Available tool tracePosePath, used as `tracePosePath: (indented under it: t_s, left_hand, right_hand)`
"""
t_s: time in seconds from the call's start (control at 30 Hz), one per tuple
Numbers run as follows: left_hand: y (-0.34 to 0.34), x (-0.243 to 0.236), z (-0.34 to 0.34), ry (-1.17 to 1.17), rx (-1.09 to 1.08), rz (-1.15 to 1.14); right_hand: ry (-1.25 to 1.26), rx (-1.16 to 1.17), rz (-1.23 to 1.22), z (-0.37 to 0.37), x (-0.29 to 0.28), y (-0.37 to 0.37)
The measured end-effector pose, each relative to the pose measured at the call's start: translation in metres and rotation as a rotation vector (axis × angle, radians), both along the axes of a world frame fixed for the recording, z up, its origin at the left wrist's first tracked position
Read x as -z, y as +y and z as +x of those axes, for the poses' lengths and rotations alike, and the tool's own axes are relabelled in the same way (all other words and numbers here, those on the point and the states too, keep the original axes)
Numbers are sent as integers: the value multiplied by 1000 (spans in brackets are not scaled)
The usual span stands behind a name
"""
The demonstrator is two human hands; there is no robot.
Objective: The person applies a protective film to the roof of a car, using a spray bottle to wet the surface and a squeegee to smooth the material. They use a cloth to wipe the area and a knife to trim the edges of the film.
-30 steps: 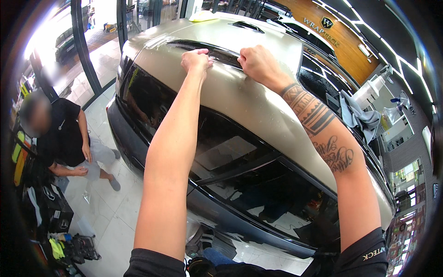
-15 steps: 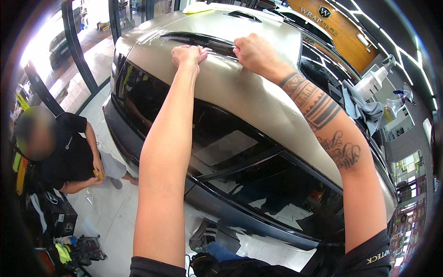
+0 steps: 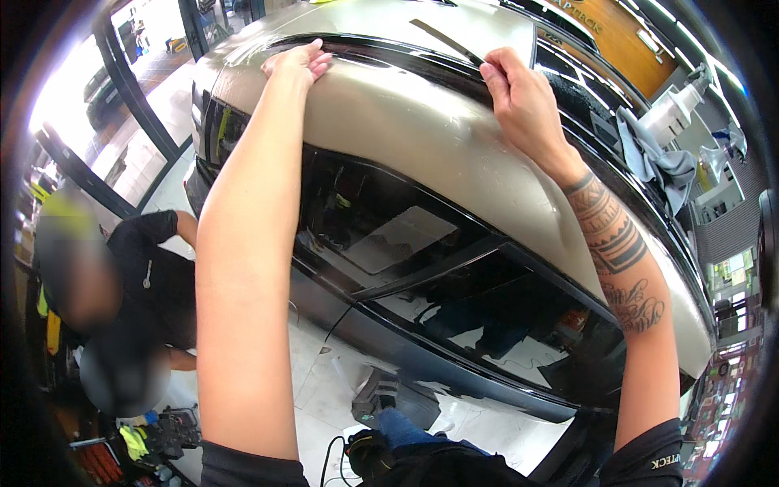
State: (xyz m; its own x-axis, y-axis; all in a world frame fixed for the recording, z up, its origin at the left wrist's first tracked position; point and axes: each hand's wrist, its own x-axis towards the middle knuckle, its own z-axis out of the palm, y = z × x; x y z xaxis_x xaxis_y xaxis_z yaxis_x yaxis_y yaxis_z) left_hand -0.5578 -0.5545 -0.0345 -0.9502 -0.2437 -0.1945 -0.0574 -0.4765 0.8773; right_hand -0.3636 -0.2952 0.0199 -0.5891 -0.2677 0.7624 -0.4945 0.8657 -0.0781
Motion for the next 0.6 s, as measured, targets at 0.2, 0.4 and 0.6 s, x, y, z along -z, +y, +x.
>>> tracePosePath:
  t_s: [0.2, 0.4, 0.6]
  left_hand:
    - [3, -2, -3, -35, 22, -203]
    - [-1, -4, -7, -82, 94, -356]
    - [-42, 6, 1, -100, 58, -195]
  right_hand:
    - [109, -29, -17, 20, 17, 22]
    - [174, -81, -99, 22, 22, 28]
    - [240, -90, -95, 21, 17, 18]
